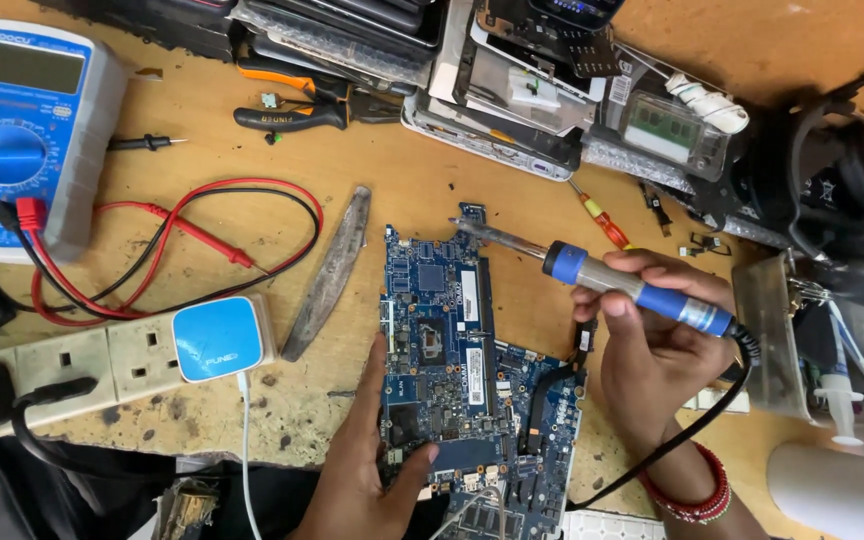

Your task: Soldering electronic components onto a laptop motherboard for repair.

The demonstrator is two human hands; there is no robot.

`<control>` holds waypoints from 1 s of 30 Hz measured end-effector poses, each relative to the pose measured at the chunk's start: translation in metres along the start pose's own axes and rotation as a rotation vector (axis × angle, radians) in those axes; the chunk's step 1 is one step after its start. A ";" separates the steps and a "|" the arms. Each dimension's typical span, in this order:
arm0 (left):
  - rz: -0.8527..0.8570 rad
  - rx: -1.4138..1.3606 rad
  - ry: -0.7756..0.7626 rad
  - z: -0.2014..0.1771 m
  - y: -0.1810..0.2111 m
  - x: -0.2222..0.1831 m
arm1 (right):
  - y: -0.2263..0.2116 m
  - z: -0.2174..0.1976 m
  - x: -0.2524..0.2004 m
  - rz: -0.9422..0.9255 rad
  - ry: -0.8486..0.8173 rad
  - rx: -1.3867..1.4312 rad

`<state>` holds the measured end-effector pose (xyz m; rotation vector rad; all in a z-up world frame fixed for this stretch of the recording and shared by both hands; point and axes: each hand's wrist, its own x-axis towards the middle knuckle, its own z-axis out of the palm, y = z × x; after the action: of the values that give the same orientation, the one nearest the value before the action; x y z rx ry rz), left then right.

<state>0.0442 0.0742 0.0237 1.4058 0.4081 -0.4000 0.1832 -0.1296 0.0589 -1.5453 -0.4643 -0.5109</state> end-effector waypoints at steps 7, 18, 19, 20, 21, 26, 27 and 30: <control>0.013 -0.010 0.001 0.000 0.004 -0.002 | 0.009 -0.003 0.000 -0.023 0.024 -0.047; -0.003 -0.028 0.008 0.000 0.006 -0.003 | 0.005 0.004 -0.006 -0.072 -0.021 -0.155; -0.003 -0.029 0.009 0.000 0.004 -0.003 | 0.004 0.005 -0.005 -0.072 -0.021 -0.154; 0.005 -0.006 0.014 0.000 0.003 -0.002 | 0.004 0.006 -0.004 -0.066 -0.045 -0.156; 0.012 0.017 0.018 0.000 0.001 -0.002 | 0.003 0.006 -0.004 -0.059 -0.068 -0.159; 0.078 -0.028 0.012 -0.001 0.001 -0.002 | 0.001 0.006 0.000 -0.033 -0.067 -0.167; 0.069 -0.019 0.007 -0.001 0.002 -0.001 | 0.000 0.005 0.000 -0.014 -0.061 -0.176; 0.067 -0.011 0.009 -0.001 0.000 -0.001 | 0.000 0.005 0.001 -0.001 -0.051 -0.168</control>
<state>0.0426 0.0749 0.0239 1.4074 0.3687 -0.3370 0.1838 -0.1242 0.0594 -1.7230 -0.4710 -0.5231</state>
